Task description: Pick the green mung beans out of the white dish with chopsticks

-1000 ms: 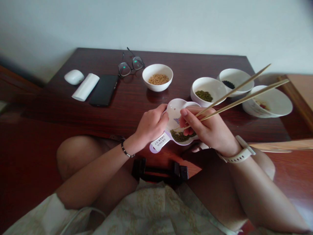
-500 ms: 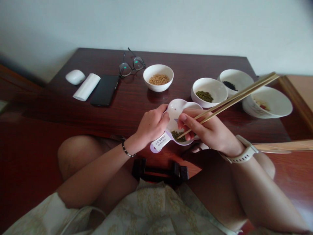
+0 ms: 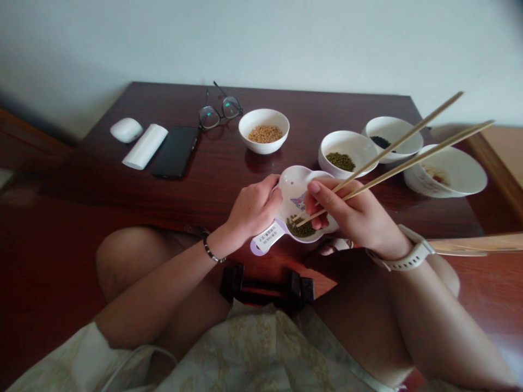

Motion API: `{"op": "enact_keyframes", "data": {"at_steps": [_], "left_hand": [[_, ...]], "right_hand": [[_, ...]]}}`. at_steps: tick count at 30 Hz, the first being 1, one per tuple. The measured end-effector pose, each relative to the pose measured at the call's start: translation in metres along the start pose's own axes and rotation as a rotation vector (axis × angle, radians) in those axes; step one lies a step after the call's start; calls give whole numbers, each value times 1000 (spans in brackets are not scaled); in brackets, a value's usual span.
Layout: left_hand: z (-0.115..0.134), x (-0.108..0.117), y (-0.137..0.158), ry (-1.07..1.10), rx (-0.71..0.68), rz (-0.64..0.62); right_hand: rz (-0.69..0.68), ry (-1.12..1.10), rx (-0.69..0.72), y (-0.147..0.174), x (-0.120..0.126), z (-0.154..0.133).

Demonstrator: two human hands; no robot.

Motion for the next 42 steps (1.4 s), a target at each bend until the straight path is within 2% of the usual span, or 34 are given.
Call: {"op": "enact_keyframes", "data": {"at_steps": [3, 7, 12, 20, 42], "left_hand": [[0, 0, 0, -8, 1, 3], [1, 1, 1, -38, 3, 11], [2, 1, 1, -15, -10, 11], [-1, 0, 0, -8, -7, 13], [-1, 0, 0, 1, 4, 4]], "right_hand": [[-73, -33, -6, 1, -8, 0], [-127, 82, 47, 1, -15, -8], [-94, 186, 79, -2, -13, -13], [-39, 192, 86, 0, -7, -15], [-81, 255, 123, -4, -14, -17]]}}
Point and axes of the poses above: each hand's wrist, its own y-axis away from the middle knuckle, its own x-axis out of the back of the hand, z = x × y, the point moved 10 cm from there along -y, towards the middle knuckle, and after that the axes turned 9 degrees about -z, right-handed, at the moved point
